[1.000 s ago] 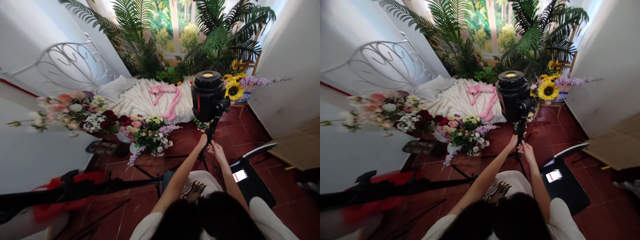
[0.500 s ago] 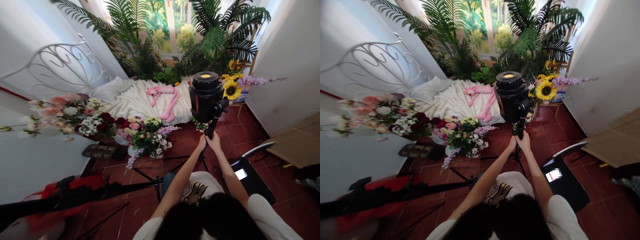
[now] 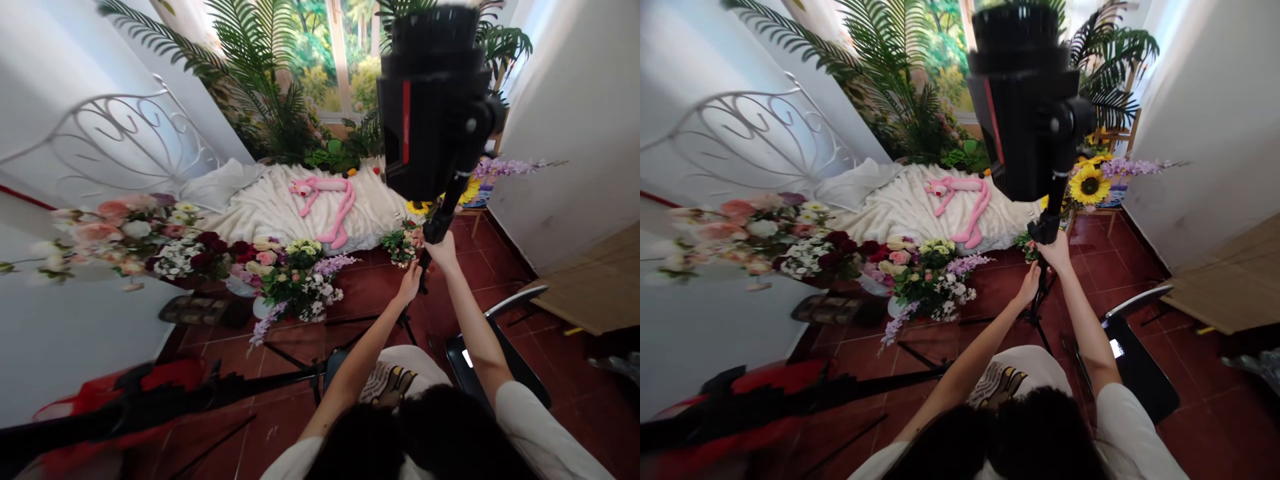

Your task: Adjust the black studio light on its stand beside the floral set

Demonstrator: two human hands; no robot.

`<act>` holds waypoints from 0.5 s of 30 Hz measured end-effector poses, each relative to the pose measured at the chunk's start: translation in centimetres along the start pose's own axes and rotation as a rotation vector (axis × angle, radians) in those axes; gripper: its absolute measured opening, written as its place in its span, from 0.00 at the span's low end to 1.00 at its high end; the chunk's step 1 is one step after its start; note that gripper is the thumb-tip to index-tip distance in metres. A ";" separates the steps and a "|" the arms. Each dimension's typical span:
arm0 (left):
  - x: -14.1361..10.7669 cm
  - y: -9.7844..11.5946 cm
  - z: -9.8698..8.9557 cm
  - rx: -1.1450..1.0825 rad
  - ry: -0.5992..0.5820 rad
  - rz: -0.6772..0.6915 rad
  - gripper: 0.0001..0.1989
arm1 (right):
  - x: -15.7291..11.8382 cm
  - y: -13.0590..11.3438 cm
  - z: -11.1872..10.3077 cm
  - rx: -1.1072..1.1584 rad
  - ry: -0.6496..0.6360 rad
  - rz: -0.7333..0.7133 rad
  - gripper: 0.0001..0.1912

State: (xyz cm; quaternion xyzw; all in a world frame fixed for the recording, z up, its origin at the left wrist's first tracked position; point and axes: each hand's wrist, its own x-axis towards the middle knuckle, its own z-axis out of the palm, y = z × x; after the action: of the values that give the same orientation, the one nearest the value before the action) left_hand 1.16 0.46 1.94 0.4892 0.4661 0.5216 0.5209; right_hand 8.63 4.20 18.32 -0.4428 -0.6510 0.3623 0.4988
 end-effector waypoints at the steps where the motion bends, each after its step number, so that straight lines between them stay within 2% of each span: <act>1: -0.1 0.2 -0.1 0.055 -0.019 0.043 0.26 | 0.5 -0.9 -0.2 -0.016 0.014 -0.017 0.15; 4: -0.2 0.4 -0.1 0.163 -0.040 0.128 0.22 | 1.2 -2.4 -0.4 -0.050 0.042 -0.040 0.16; 9: 0.1 -0.6 0.4 0.173 0.001 0.162 0.20 | 0.2 -2.5 -0.9 -0.119 0.065 -0.044 0.17; 13: 0.1 -1.2 0.6 0.158 0.006 0.153 0.19 | -3.6 0.0 -2.9 -0.146 -0.021 -0.061 0.21; 15: 0.1 -1.2 0.5 0.163 0.011 0.148 0.18 | -6.7 2.7 -4.0 -0.234 -0.080 0.031 0.19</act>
State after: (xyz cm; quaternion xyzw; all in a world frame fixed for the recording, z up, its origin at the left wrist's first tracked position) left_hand 1.79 0.62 0.78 0.5601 0.4723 0.5216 0.4371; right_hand 13.82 -1.02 14.65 -0.4933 -0.7012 0.3091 0.4117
